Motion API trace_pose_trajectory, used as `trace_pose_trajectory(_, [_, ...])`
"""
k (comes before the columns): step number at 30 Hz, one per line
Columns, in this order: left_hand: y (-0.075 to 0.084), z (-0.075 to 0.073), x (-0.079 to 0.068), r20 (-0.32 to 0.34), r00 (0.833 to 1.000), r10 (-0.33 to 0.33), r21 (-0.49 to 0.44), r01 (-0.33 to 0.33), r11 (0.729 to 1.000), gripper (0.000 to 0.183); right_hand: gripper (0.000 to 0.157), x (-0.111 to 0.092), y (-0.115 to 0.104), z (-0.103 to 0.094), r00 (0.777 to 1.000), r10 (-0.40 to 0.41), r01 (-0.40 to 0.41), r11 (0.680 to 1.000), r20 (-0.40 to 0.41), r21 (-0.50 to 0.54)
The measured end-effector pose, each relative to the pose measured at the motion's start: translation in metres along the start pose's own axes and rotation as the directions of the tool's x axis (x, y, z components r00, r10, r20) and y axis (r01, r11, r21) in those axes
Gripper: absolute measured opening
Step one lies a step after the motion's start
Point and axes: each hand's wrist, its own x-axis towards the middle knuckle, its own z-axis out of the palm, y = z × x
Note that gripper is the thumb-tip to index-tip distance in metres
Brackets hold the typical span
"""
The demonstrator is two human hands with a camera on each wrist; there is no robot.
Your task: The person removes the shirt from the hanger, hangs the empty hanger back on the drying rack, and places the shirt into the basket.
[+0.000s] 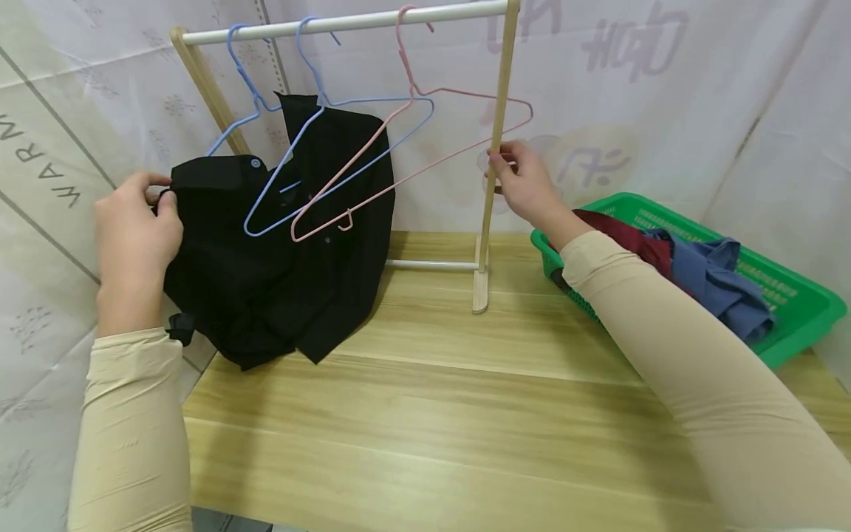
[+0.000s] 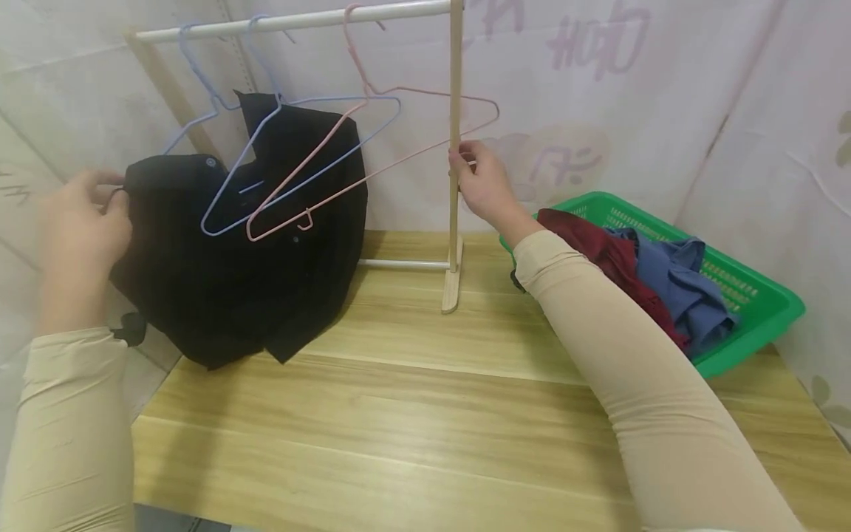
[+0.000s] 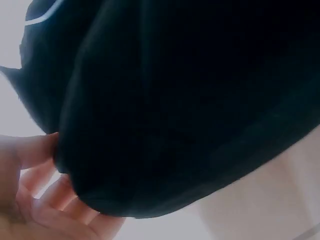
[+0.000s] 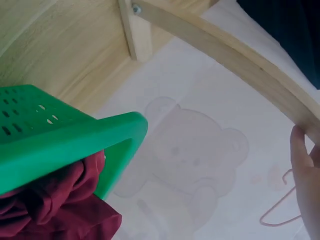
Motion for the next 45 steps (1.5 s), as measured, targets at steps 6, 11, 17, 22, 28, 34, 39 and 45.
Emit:
trace_pose_trajectory(6, [-0.009, -0.008, -0.008, -0.036, 0.997, -0.066, -0.005, 0.066, 0.998, 0.044, 0.049, 0.000, 0.004, 0.011, 0.998, -0.054, 0.055, 0.997, 0.008, -0.051])
trace_pose_trajectory(11, [-0.010, -0.008, -0.017, -0.044, 0.996, -0.075, -0.012, 0.075, 0.997, 0.044, 0.047, -0.001, 0.007, 0.016, 0.996, -0.086, 0.084, 0.994, -0.024, -0.069])
trace_pose_trajectory(17, [-0.004, -0.001, -0.013, -0.071, 0.994, -0.079, -0.033, 0.077, 0.996, 0.047, 0.048, 0.000, 0.006, 0.012, 0.997, -0.062, 0.058, 0.996, -0.052, -0.067])
trace_pose_trajectory(22, [0.001, 0.004, -0.011, -0.076, 0.994, -0.074, -0.027, 0.072, 0.997, 0.042, 0.046, -0.003, 0.012, 0.010, 0.996, -0.072, 0.068, 0.995, -0.058, -0.075])
trace_pose_trajectory(28, [0.002, 0.006, -0.009, -0.042, 0.998, -0.045, -0.011, 0.045, 0.999, 0.053, 0.046, -0.003, 0.015, 0.010, 0.996, -0.076, 0.071, 0.994, -0.054, -0.086])
trace_pose_trajectory(34, [0.002, 0.006, -0.007, -0.075, 0.997, -0.026, -0.016, 0.025, 1.000, 0.051, 0.047, -0.002, 0.014, 0.010, 0.995, -0.087, 0.080, 0.991, -0.056, -0.104])
trace_pose_trajectory(39, [0.003, 0.006, -0.004, -0.107, 0.993, -0.041, -0.040, 0.037, 0.999, 0.048, 0.047, -0.001, 0.013, 0.013, 0.993, -0.101, 0.095, 0.990, -0.054, -0.107])
trace_pose_trajectory(45, [0.002, 0.004, -0.002, -0.145, 0.989, -0.038, -0.065, 0.028, 0.997, 0.046, 0.049, -0.001, 0.011, 0.017, 0.994, -0.092, 0.086, 0.991, -0.062, -0.107])
